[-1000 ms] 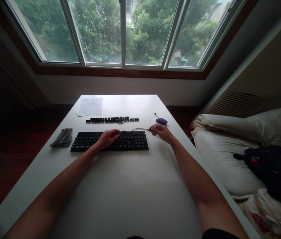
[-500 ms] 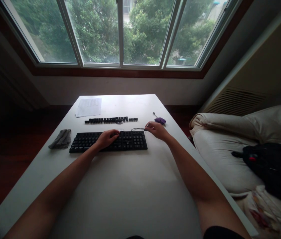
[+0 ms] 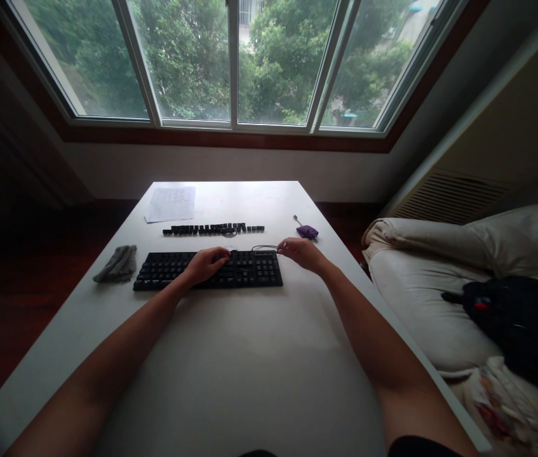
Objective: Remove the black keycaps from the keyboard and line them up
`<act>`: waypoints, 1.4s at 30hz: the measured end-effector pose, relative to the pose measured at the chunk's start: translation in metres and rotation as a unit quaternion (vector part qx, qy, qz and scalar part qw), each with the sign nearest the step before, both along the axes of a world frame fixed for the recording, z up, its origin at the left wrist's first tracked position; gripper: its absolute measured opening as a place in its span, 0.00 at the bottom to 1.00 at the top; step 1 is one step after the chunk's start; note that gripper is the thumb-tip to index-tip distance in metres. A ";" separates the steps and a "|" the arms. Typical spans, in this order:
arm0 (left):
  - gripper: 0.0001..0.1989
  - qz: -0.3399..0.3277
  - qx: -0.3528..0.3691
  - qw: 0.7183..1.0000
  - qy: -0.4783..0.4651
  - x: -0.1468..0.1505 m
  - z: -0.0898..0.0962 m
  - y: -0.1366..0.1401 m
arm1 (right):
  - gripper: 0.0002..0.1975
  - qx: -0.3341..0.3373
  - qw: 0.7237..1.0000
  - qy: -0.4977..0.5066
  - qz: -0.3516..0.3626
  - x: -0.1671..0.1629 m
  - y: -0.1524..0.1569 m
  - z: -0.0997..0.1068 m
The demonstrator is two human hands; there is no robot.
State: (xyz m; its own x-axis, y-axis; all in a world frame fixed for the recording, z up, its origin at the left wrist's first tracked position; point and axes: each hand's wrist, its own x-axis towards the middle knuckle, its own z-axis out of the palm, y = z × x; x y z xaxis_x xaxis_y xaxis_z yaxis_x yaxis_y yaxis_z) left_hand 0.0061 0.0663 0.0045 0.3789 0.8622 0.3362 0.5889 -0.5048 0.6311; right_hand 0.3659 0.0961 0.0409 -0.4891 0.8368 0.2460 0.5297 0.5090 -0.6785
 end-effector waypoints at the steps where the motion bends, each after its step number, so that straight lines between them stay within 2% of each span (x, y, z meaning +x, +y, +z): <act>1: 0.12 0.001 0.000 1.000 0.000 0.000 0.000 0.000 | 0.20 -0.019 0.999 0.026 -0.009 0.003 0.000 -0.004; 5: 0.12 -0.001 0.000 1.000 -0.001 0.000 0.001 0.000 | 0.23 -0.066 0.990 0.115 -0.050 0.009 0.002 -0.018; 15: 0.11 0.000 0.003 1.000 0.002 -0.001 0.001 0.000 | 0.23 -0.120 0.965 0.219 -0.078 0.012 0.001 -0.044; 20: 0.12 0.003 -0.001 1.000 0.001 0.000 0.000 0.000 | 0.23 -0.125 0.949 0.269 -0.105 0.015 -0.006 -0.042; 25: 0.11 0.000 0.006 1.000 -0.002 -0.001 0.000 0.000 | 0.22 -0.125 0.949 0.271 -0.102 0.011 -0.009 -0.031; 30: 0.11 -0.002 0.007 1.000 -0.002 -0.001 0.001 0.000 | 0.21 -0.118 0.952 0.271 -0.077 -0.008 -0.015 -0.020; 37: 0.13 -0.002 0.004 1.000 -0.004 0.000 0.004 -0.003 | 0.19 -0.130 0.961 0.241 -0.026 -0.058 -0.021 -0.011; 42: 0.16 -0.025 0.011 1.000 -0.013 -0.001 0.005 -0.004 | 0.16 -0.083 0.979 0.187 -0.014 -0.094 -0.025 -0.009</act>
State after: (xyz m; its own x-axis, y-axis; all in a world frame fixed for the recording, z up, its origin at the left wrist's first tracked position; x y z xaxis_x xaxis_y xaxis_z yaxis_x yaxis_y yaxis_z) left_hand 0.0053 0.0628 0.0094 0.4122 0.8343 0.3661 0.5456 -0.5478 0.6342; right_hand 0.2719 0.0710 0.0320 -0.3678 0.8918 0.2633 0.2407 0.3648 -0.8994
